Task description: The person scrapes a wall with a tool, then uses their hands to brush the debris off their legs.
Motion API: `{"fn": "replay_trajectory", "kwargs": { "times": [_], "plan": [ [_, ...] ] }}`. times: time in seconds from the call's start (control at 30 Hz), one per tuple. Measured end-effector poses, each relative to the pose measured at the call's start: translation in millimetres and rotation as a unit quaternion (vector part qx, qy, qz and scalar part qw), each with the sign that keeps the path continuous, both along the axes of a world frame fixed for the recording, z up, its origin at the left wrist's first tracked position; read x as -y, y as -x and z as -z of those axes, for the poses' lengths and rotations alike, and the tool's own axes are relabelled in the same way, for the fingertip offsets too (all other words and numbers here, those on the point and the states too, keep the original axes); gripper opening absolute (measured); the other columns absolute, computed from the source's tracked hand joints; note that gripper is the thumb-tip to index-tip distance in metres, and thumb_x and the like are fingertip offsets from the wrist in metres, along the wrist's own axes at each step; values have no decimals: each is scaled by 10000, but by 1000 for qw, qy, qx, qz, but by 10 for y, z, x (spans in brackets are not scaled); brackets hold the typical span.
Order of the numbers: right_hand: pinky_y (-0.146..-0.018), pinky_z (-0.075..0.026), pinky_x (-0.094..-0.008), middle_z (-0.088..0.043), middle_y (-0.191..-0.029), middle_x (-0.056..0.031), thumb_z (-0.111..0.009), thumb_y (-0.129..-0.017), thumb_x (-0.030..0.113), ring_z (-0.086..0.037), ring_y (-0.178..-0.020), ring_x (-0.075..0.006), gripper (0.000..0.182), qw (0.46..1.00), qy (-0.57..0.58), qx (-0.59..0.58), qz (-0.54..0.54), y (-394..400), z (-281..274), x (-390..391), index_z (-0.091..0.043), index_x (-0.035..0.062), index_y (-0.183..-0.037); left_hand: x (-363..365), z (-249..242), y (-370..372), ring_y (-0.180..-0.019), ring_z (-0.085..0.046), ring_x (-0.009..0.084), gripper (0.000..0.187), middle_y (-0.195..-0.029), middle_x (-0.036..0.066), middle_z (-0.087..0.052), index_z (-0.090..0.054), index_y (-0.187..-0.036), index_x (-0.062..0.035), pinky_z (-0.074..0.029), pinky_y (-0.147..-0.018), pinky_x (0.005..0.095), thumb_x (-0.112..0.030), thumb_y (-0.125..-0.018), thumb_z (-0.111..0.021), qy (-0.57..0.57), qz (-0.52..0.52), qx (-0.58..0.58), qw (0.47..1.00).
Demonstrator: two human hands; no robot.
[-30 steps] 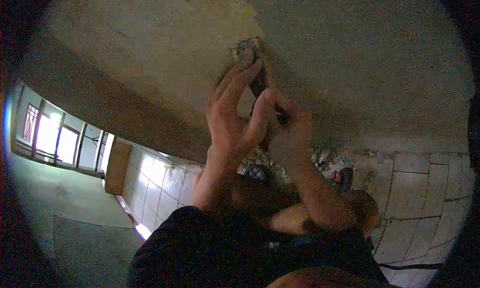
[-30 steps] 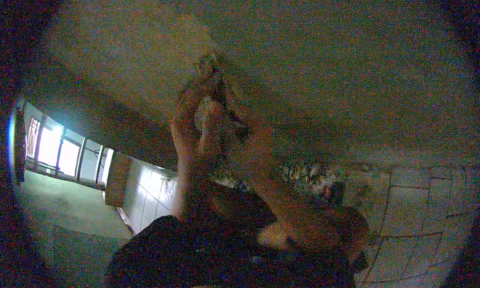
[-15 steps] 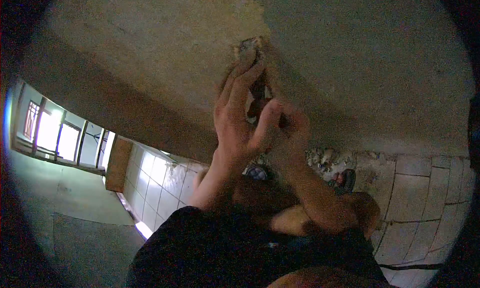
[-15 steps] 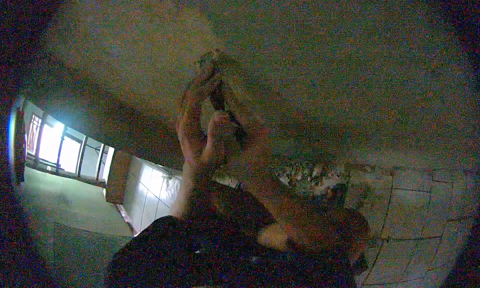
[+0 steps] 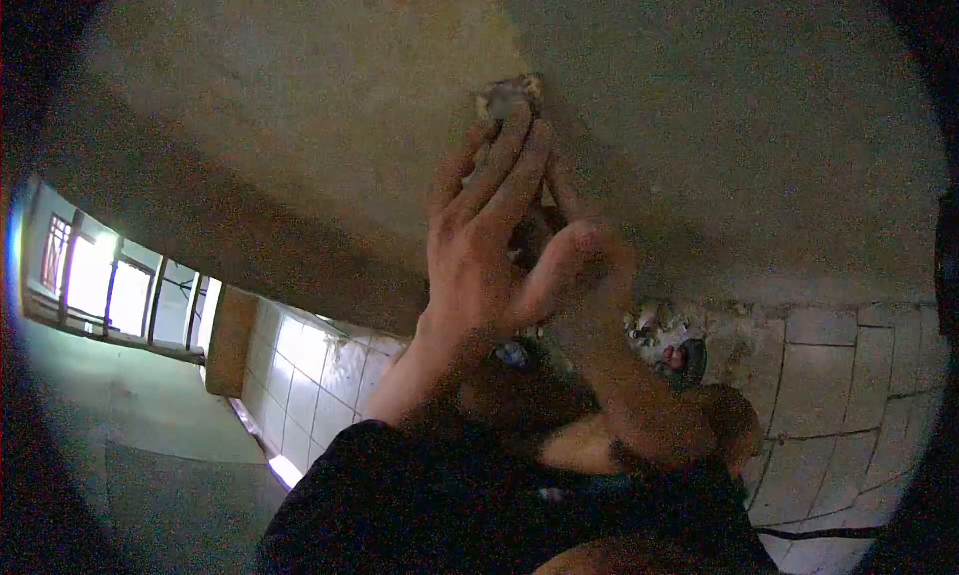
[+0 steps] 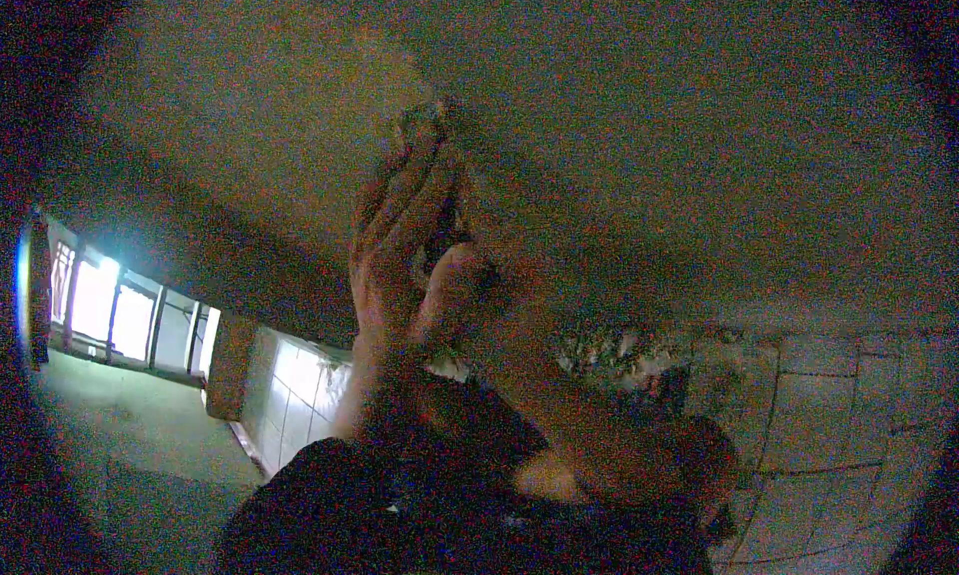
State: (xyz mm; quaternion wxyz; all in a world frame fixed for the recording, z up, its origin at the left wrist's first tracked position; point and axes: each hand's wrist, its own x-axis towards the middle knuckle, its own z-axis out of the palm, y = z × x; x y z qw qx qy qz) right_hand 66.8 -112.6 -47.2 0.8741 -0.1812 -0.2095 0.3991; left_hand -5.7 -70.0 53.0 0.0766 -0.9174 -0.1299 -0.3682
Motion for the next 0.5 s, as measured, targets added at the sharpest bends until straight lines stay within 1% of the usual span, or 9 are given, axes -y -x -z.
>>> {"fn": "replay_trajectory", "kwargs": {
  "times": [0.07, 0.17, 0.2, 0.27, 0.3, 0.33, 0.37, 0.43, 0.5],
  "plan": [
    [-793, -494, -284, -617, -1003, -47, -492, -1003, 196, -566, -930, -107, 230, 999, 10, 17, 35, -9, -41, 158, -597, -9, -1017, -3, -16, -32, -1281, -454, 416, 686, -1391, 197, -511, -552, -1300, 24, -309, -1092, 469, -404, -788, -709, 0, 16, 41, 999],
    [-791, -492, -282, -615, -998, -44, -491, -1005, 201, -565, -925, -106, 235, 995, 49, 50, 67, -72, -260, 48, -595, -9, -1017, 73, -116, -76, -1283, -457, 403, 657, -1385, 200, -517, -570, -1278, 23, -308, -1092, 463, -397, -792, -707, -12, -19, 22, 999],
    [-790, -492, -281, -615, -996, -43, -490, -1006, 203, -565, -924, -106, 236, 993, 59, 62, 79, -16, -237, 232, -595, -9, -1017, 32, -68, -81, -1283, -457, 403, 657, -1385, 200, -517, -570, -1278, 23, -308, -1092, 463, -397, -792, -707, -13, -20, 24, 999],
    [-788, -490, -280, -614, -993, -42, -490, -1007, 206, -565, -921, -105, 239, 988, 67, 85, 110, 120, -403, 230, -594, -9, -1017, -61, -33, -107, -1291, -458, 378, 636, -1383, 191, -523, -584, -1258, 21, -317, -1082, 460, -390, -790, -712, -48, 88, 100, 990],
    [-787, -490, -279, -613, -991, -41, -489, -1008, 208, -564, -919, -105, 241, 985, 72, 94, 125, 128, -469, 226, -594, -9, -1017, -83, -34, -75, -1291, -458, 378, 636, -1383, 191, -523, -584, -1258, 21, -317, -1082, 460, -390, -790, -712, -54, 91, 100, 989],
    [-787, -490, -279, -613, -991, -41, -489, -1008, 208, -564, -919, -105, 241, 985, 69, 93, 126, 126, -449, 228, -594, -9, -1017, -17, -131, -58, -1287, -463, 369, 631, -1383, 185, -525, -585, -1257, 19, -319, -1078, 458, -385, -791, -713, -36, 57, 56, 996],
    [-780, -487, -276, -608, -990, -34, -490, -1013, 218, -559, -907, -101, 248, 977, 103, 129, 133, 94, -386, 237, -589, -10, -1025, 24, -169, -44, -1282, -468, 361, 625, -1383, 180, -527, -586, -1257, 18, -321, -1075, 456, -379, -791, -715, -15, 21, 13, 1000],
    [-773, -483, -273, -604, -988, -28, -490, -1017, 227, -553, -895, -97, 256, 967, 141, 166, 136, -26, -116, 192, -583, -10, -1033, 30, -133, -57, -1275, -474, 363, 613, -1379, 177, -532, -591, -1251, 15, -320, -1074, 453, -374, -793, -714, -20, 10, 19, 1000],
    [-767, -491, -280, -600, -996, -19, -494, -1020, 246, -546, -880, -93, 269, 1000, 20, 9, 6, -161, 261, -19, -587, -6, -1026, 17, -137, -55, -1267, -479, 364, 601, -1375, 175, -536, -596, -1245, 13, -320, -1074, 449, -368, -795, -713, -36, 2, 28, 999]
  ]
}}
